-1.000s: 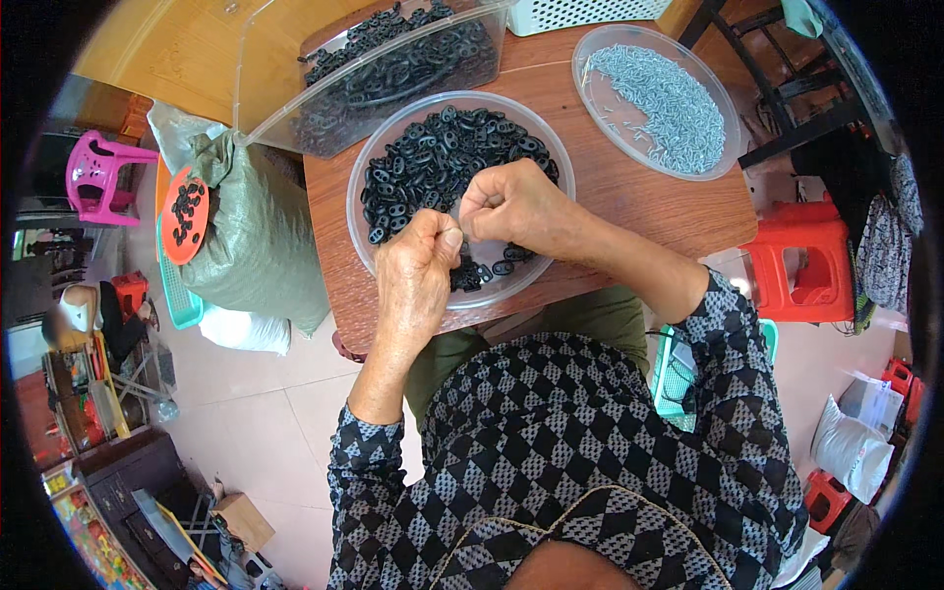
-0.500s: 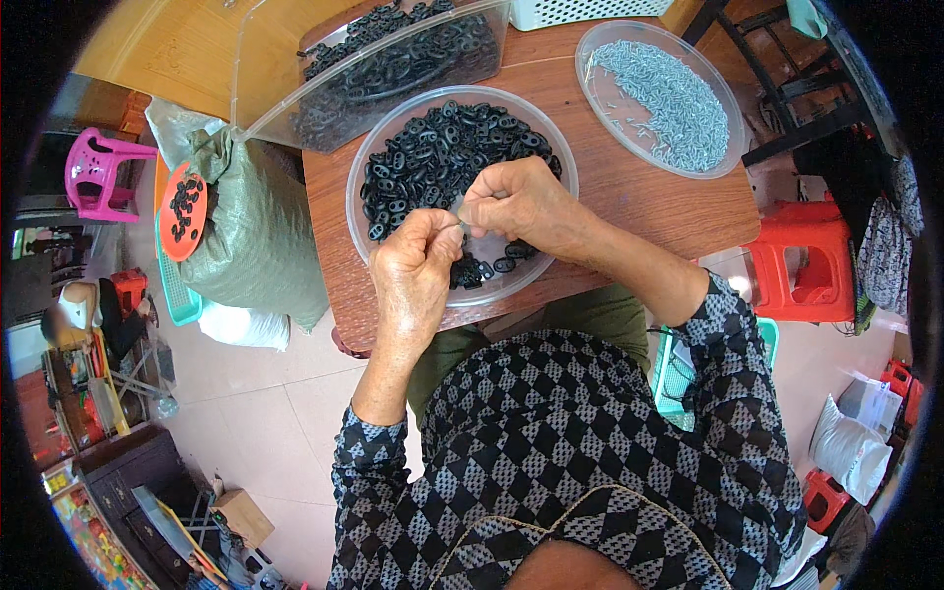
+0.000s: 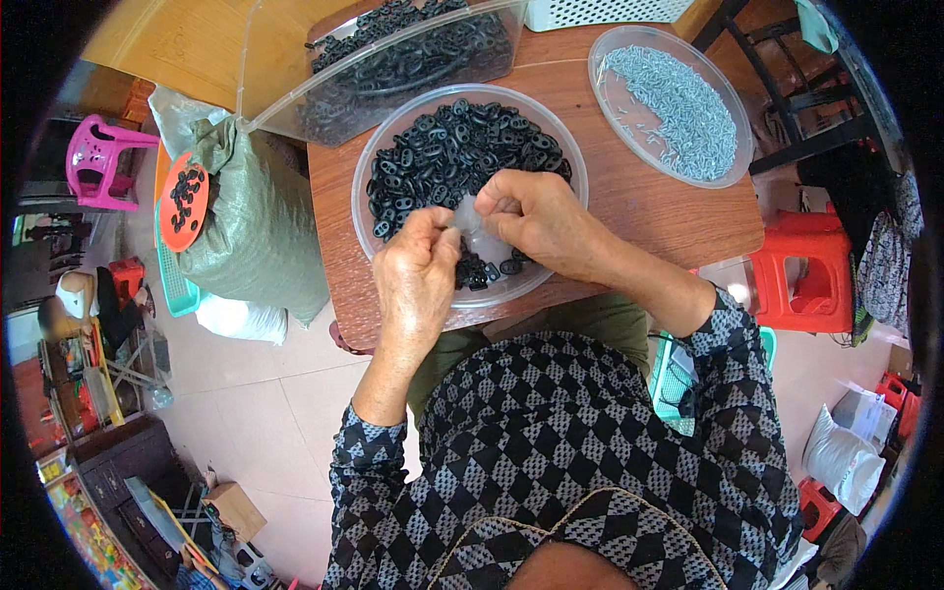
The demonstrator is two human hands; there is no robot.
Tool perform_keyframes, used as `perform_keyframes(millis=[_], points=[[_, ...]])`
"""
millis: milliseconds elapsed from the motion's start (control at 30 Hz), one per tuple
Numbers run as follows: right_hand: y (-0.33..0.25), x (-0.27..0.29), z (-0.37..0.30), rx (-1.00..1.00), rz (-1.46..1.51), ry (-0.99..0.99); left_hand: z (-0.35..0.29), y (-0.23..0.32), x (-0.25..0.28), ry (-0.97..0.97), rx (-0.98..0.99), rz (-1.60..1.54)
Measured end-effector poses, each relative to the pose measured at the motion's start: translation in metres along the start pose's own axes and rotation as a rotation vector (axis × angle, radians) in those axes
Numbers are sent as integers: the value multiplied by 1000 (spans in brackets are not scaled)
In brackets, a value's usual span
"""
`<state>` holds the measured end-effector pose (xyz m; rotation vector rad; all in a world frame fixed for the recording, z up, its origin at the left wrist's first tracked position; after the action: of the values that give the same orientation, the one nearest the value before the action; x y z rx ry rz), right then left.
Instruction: The person assembles plastic cord locks by hand, picking small components from a tray and fitting them together.
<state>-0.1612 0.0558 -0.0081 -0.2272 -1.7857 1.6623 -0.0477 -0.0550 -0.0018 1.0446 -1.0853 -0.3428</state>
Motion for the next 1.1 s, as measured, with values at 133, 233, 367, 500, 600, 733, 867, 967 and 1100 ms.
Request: perform_keyframes(millis=[133, 233, 367, 500, 600, 733, 867, 967, 1100], points=[[-8, 9, -2, 148, -169, 78, -3, -10, 12, 20, 147, -298], [-15, 15, 0, 222, -232, 128, -6, -14, 20, 33, 154, -404], [-10, 13, 2, 286, -328, 89, -9, -21, 18, 9, 169, -475], [-10, -7, 8, 378, -536, -40, -12, -20, 20, 69, 150, -434], [-8, -24, 13, 349, -650, -160, -12, -20, 18, 90, 141, -439], [-4, -42, 17, 381, -815, -249, -11, -18, 20, 101, 206, -562], [2, -45, 21, 321, -795, -303, -9, -19, 22, 117, 230, -608], [1, -33, 18, 321, -754, -212, -8, -21, 21, 92, 234, -609], [-8, -26, 16, 402, -703, -116, -9, -20, 22, 89, 194, -625]])
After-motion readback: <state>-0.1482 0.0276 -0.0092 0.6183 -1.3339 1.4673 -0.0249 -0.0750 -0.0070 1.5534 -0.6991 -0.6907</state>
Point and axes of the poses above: each hand's wrist, its own z-axis towards the middle knuckle, its own x-axis out of the back of the hand, y = z × x, the point moved 5 cm from there along z, towards the middle knuckle
